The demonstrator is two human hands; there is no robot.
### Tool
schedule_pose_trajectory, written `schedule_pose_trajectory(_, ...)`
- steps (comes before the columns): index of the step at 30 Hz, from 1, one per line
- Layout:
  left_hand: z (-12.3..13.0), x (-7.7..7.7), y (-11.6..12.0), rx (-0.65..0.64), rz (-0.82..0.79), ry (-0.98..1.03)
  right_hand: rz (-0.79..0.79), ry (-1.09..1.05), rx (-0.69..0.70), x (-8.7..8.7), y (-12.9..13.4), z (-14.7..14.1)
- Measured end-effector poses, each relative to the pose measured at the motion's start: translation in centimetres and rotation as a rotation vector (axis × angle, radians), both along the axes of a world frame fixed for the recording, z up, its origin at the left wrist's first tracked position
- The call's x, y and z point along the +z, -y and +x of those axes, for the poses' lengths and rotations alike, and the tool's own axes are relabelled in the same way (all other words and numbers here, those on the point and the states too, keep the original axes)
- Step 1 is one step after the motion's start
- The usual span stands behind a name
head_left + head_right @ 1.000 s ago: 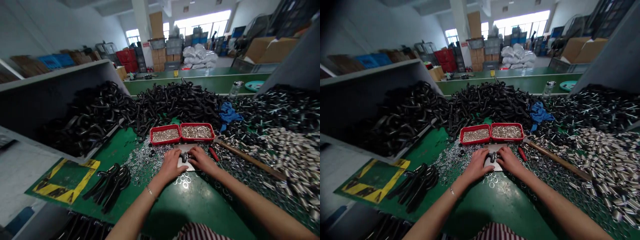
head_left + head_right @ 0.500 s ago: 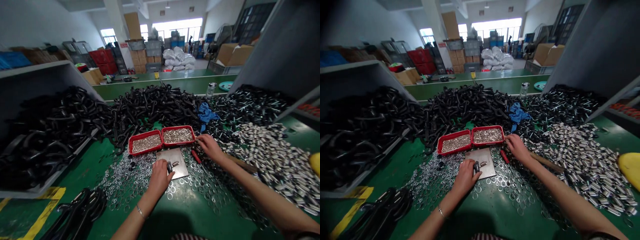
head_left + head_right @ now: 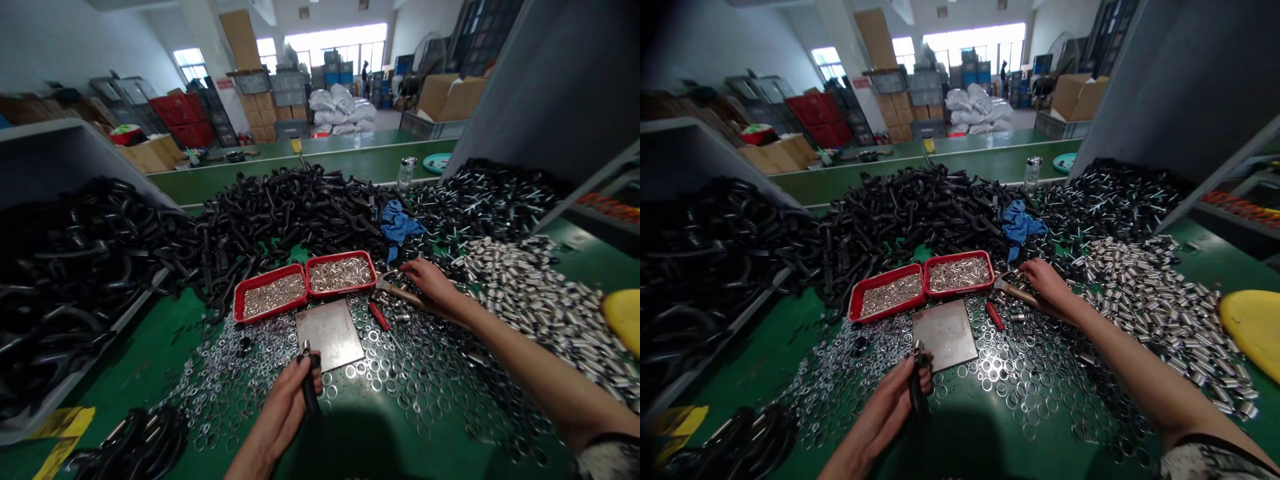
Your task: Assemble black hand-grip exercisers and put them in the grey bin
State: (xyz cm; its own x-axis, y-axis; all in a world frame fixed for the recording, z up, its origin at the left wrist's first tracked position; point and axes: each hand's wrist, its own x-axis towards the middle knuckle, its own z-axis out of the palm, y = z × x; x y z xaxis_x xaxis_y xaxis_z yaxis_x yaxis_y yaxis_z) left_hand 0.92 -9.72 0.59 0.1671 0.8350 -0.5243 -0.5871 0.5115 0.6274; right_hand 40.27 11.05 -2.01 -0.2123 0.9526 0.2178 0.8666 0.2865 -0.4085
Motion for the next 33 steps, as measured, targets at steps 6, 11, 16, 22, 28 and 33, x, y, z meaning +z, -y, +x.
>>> schedule_pose_trajectory(6,1.3,-1.1,1.7,0.164,-0.103,0.194,-0.006,0.023,-0.011,0.4,0.1,0.3)
schedule_pose_trajectory(11,1.9,-0.5,1.0,0.202,-0.044,0.137,-0.002,0.035,0.016,0.1,2.2,-0.4)
schedule_pose_trajectory(16,2.6,0.4,-0.9,0.247,0.053,0.123,0.062,0.063,-0.176,0.9,1.3,1.5)
schedule_pose_trajectory(22,4.6,1.0,-2.3,0.229,0.103,0.049,-0.023,0.148,-0.311,1.5,-3.5,3.4)
schedule_pose_trajectory(28,5.0,0.9,-1.9,0.245,0.084,0.117,-0.064,0.238,-0.334,1.3,-4.4,3.4)
schedule_pose_trajectory(33,4.2,0.9,-1.2,0.222,0.101,0.125,-0.085,0.287,-0.371,1.9,-2.8,6.1)
